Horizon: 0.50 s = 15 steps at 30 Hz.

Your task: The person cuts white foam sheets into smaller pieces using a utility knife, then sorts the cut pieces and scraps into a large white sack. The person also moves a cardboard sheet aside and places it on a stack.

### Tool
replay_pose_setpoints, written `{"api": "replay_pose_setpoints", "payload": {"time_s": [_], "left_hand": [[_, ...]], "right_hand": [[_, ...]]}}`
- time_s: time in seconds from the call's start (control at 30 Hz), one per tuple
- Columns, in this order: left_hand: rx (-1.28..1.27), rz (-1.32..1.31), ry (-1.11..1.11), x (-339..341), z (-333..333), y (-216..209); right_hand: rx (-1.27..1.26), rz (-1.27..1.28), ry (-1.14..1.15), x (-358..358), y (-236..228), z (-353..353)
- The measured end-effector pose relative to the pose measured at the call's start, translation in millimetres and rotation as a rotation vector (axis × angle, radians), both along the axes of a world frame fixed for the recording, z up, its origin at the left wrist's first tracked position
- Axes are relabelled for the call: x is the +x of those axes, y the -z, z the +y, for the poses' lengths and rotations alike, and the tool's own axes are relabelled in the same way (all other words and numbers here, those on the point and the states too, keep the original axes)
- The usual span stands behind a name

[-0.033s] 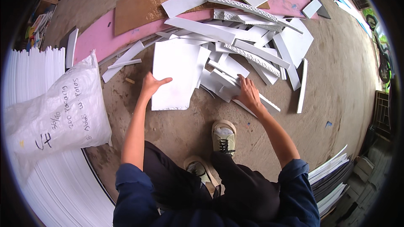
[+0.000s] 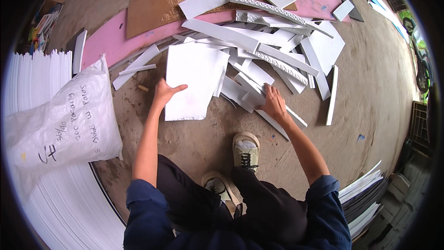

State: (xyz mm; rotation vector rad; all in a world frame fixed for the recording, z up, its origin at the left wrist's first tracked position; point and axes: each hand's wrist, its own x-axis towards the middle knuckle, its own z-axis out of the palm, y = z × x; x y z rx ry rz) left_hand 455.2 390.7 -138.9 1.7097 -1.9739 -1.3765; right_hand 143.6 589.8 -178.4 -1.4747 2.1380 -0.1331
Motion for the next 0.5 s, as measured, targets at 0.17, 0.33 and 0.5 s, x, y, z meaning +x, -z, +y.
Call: {"api": "replay_pose_setpoints", "payload": {"time_s": [0.17,0.33,0.5], "left_hand": [[-0.075,0.047,-0.061,31.9,-6.8,25.5],[-0.057,0.012,-0.071,37.8,-6.9,-1.0],[0.009,0.08,-0.188,63.2,-5.2,-23.9]], "right_hand": [[0.054,0.007,0.007,6.2,6.6,-7.5],[0.142,-0.021,0.088,-0.4,-18.1,-15.4],[-0.154,-0.194,0.118,-25.3,-73.9,-55.5]]}}
